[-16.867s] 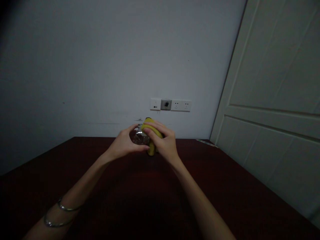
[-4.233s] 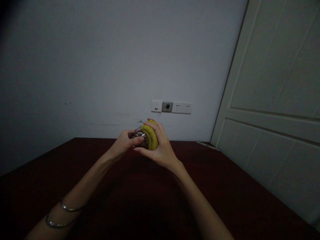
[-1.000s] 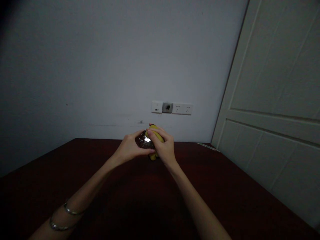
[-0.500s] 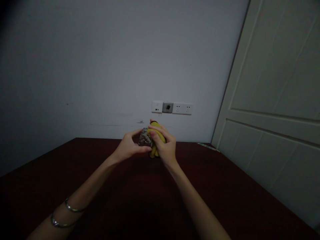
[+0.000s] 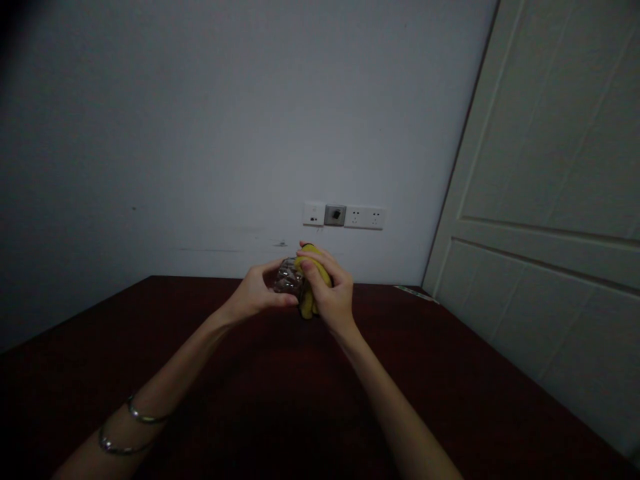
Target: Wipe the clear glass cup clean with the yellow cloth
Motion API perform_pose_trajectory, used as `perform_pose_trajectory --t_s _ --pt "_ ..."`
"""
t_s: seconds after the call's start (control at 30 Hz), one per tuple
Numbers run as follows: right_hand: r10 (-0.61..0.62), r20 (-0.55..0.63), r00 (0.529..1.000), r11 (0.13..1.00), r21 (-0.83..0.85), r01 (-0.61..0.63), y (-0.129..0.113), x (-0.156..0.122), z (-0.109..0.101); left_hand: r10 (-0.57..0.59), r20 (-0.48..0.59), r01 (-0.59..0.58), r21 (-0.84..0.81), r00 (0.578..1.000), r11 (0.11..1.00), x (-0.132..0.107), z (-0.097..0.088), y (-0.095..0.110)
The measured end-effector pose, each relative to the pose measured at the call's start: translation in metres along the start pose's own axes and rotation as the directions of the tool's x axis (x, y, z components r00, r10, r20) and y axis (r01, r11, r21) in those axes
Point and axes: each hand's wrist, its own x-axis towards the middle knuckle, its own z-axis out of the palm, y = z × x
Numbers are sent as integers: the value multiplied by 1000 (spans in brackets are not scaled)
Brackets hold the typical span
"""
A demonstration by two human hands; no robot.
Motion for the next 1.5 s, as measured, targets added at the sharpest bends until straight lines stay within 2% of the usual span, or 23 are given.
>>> perform_pose_trajectory --t_s 0.13,0.23,0.3,0.37,0.5,0.63,0.7,0.73,0.83,0.9,1.0,1.1,1.2,1.27,1.33,1.4,1.5 --pt "-51 180 982 998 -23 56 1 0 -7 -63 -18 63 -4 998 998 1 -5 -1" --pt "-152 313 938 974 -112 196 0 1 -11 -130 -53 129 -30 990 991 2 -6 -1" --pt "-198 378 904 941 -185 284 -2 1 -11 -158 -69 155 -46 985 987 2 -6 -1" --pt "-211 402 891 923 -219 317 -3 1 -9 -158 -82 156 -32 984 987 2 -5 -1" --pt "-184 349 919 935 -226 273 -3 -1 -6 -126 -46 128 44 991 991 4 -11 -5" --pt "-114 291 950 969 -179 171 0 -2 -6 -105 177 97 53 979 994 2 -20 -6" --pt "-53 247 967 985 -146 91 2 -2 -6 -82 237 60 95 968 994 -1 -21 -5" --pt "-12 225 974 991 -127 41 2 -2 -5 -71 223 36 154 972 987 -2 -21 -4" --pt "117 194 974 993 -55 -108 1 -2 -1 -7 88 -28 391 996 920 -3 -19 -3" --pt "158 191 969 987 -7 -160 -1 -1 1 42 42 -58 493 998 868 -3 -18 -3" --pt "163 201 966 985 18 -170 -1 -1 4 82 42 -92 566 996 819 -2 -18 -3" --pt "144 219 965 989 -6 -147 -1 -2 4 109 -4 -82 631 994 772 -2 -19 -5" --pt "4 223 975 996 -84 15 -2 -5 3 126 -38 -70 657 991 751 -2 -18 -7" --pt "-118 275 954 978 -137 160 -4 -7 3 132 -23 -86 642 991 761 -2 -17 -9" --pt "-176 296 939 963 -148 227 -4 -8 3 161 -4 -122 634 987 763 -2 -16 -10" --pt "-165 214 963 977 -98 190 -1 -7 4 223 24 -185 649 974 738 -2 -15 -12" --pt "-20 61 998 996 88 14 6 -2 8 318 79 -283 684 945 673 -2 -15 -13"
